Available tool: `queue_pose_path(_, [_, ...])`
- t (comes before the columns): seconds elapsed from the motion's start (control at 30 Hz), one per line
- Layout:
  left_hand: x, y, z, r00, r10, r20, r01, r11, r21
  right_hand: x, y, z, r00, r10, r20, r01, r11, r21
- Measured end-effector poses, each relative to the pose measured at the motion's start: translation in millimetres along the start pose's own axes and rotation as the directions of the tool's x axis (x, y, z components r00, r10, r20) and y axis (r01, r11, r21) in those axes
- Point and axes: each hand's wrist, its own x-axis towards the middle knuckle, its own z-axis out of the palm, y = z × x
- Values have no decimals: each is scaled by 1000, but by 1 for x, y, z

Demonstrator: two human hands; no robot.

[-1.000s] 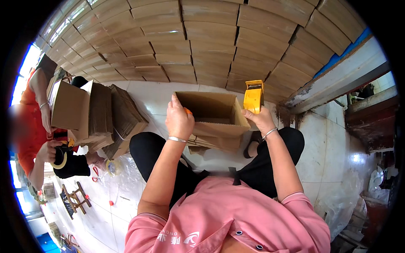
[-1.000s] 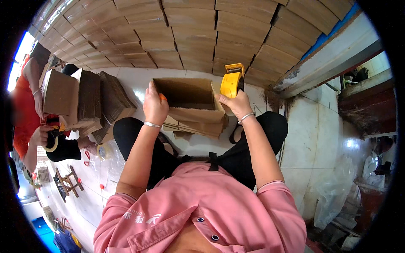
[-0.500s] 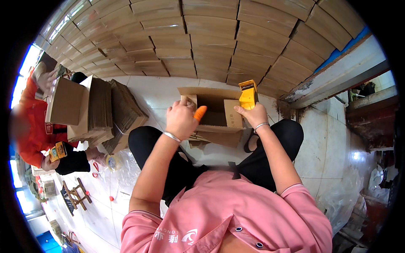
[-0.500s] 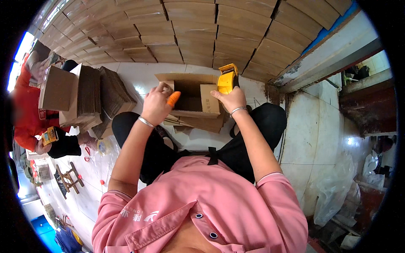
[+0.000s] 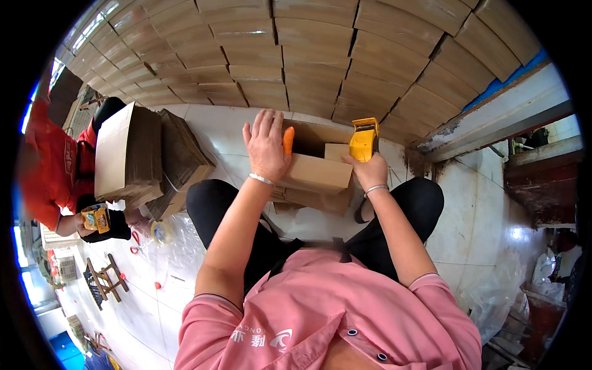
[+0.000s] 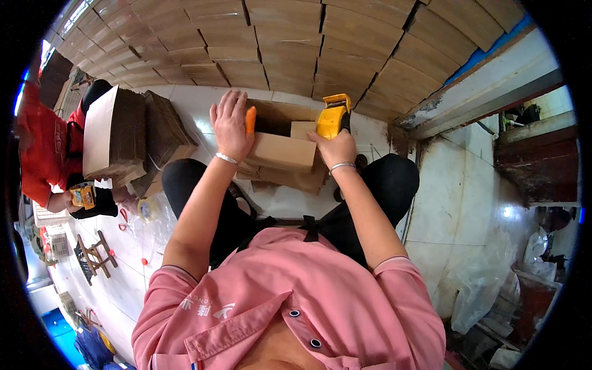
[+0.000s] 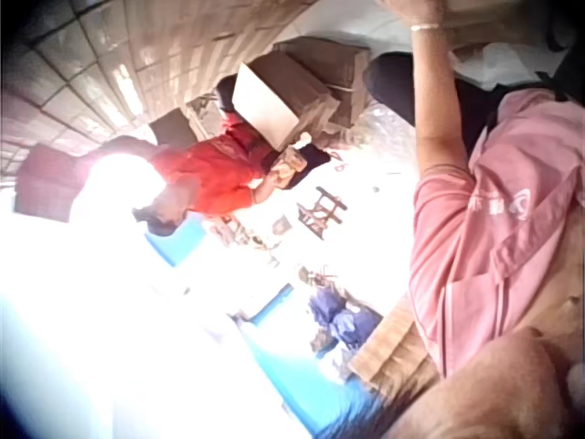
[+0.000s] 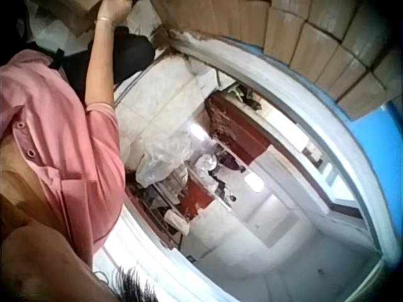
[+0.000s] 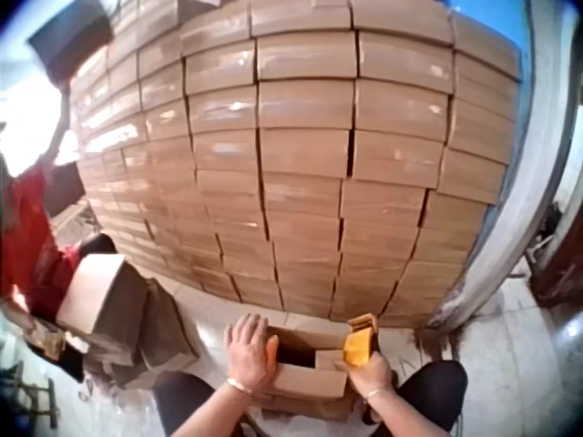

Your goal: The person folds flat cardboard pieces into boxes and seals them with a handheld tape dispenser. They then place the finished boxes onto a large stack against the wall.

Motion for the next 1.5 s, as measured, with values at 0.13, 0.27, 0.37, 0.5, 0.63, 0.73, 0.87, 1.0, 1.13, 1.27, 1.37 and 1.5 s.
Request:
queue_pose_path(0.13, [-6,-19,4,988,-38,151,59,988,-140,5,-3,-2,997,-76,36,68,983,170])
queue_pose_path(0.27, [-14,-17,6,861,-154,484,250,958,-139,19,5,-32,990,-48,135,-33,840,542])
queue_pose_path(0.37, [-13,-12,8,824,-190,534,247,968,-37,5,-30,-60,974,-200,103,68,701,710])
queue_pose_path(0.5, [-17,-12,15,833,-141,534,151,988,26,-5,-68,-80,785,-542,301,72,562,824])
queue_pose_path(0.63, [-10,-18,17,657,-115,745,128,991,41,-5,-84,-61,617,-573,540,-59,650,757])
queue_pose_path(0.73, [-24,-35,23,879,-111,464,285,903,-323,2,-79,-41,588,-478,653,-54,782,621])
queue_pose_path(0.87, [-34,-76,19,814,-473,336,575,576,-581,7,-77,-39,517,-457,724,-52,827,560])
queue_pose_path(1.0, [-1,-61,-33,316,-356,879,934,-45,-354,10,-73,-37,515,-479,711,-22,822,570])
queue_pose_path(1.13, [16,-43,-55,297,-241,924,912,-216,-350,5,-78,-40,519,-479,708,7,831,557])
queue_pose_path(1.27, [8,-46,-41,186,-269,945,883,-377,-280,0,-81,-40,525,-469,711,28,844,536])
queue_pose_path(1.37, [-3,-42,-29,140,-190,972,736,-637,-230,0,-85,-41,516,-436,737,5,862,506])
queue_pose_path(1.5, [-11,-40,-19,193,-394,898,830,-422,-364,1,-87,-41,502,-404,764,-24,877,480])
